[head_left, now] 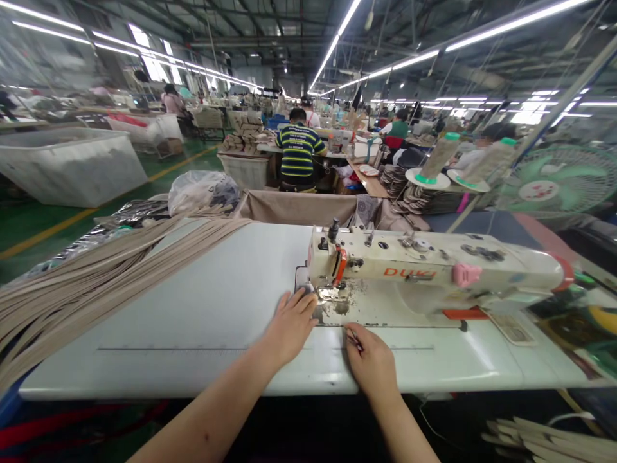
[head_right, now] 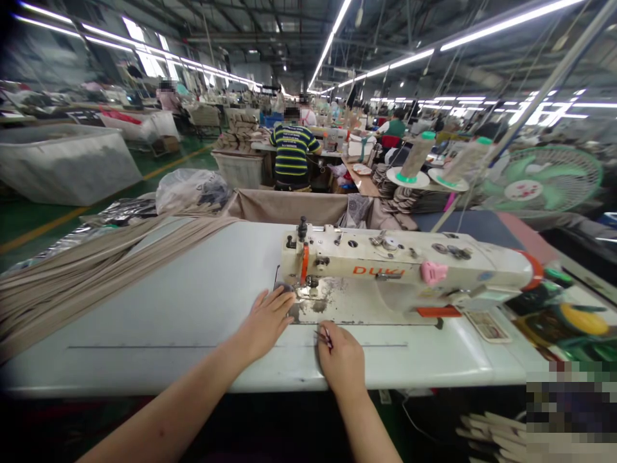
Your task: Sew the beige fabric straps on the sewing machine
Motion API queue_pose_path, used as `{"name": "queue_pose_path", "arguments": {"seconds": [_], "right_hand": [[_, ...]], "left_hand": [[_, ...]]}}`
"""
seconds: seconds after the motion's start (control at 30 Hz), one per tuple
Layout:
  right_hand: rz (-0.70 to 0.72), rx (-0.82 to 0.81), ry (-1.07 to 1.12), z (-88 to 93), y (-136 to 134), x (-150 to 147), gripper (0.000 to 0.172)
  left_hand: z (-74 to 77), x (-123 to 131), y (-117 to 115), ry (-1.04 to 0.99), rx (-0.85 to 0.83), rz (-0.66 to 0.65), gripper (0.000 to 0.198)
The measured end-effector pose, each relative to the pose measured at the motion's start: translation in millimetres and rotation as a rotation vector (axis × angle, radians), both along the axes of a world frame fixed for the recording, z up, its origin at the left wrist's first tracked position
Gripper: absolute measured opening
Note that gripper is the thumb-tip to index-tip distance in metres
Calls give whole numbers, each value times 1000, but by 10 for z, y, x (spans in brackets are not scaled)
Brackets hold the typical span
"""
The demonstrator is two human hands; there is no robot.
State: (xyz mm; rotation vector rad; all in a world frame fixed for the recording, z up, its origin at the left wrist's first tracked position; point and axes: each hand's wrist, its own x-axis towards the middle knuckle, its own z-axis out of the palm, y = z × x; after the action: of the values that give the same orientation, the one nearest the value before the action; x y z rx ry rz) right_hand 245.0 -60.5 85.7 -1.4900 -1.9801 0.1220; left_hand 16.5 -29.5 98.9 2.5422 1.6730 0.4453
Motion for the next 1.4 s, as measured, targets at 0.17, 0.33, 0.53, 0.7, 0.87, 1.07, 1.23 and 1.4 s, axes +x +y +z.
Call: {"name": "queue_pose_path", "arguments": {"seconds": [0.17, 0.33, 0.53, 0.7, 0.87, 1.07, 1.23, 1.4], "right_hand": [[8, -20, 0, 8, -1, -9, 26], [-1, -13, -21, 13, -4, -9, 27], [-4, 10, -38, 16, -8, -11, 28], [-7, -28, -54, 12, -20, -18, 26], [-17, -14, -81, 3, -27, -17, 26], [-7, 9, -78, 5, -48, -26, 27], [-13, 18, -85, 0, -49, -34, 27], [-16, 18, -83, -11, -51, -35, 27]], "left_hand": [[-6, -5, 39, -2, -15, 5, 44], [-18, 8, 48, -6, -11, 8, 45], [-25, -69, 141, -108, -55, -19, 43], [-48, -202, 503, -321, -67, -75, 28], [-73, -200, 920, -336, -94, -78, 31], [-128, -156, 1145, -333, -120, -76, 26], [-159, -143, 1144, -320, -98, -88, 33], [-107, -154, 1093, -296, -50, -156, 35]]}}
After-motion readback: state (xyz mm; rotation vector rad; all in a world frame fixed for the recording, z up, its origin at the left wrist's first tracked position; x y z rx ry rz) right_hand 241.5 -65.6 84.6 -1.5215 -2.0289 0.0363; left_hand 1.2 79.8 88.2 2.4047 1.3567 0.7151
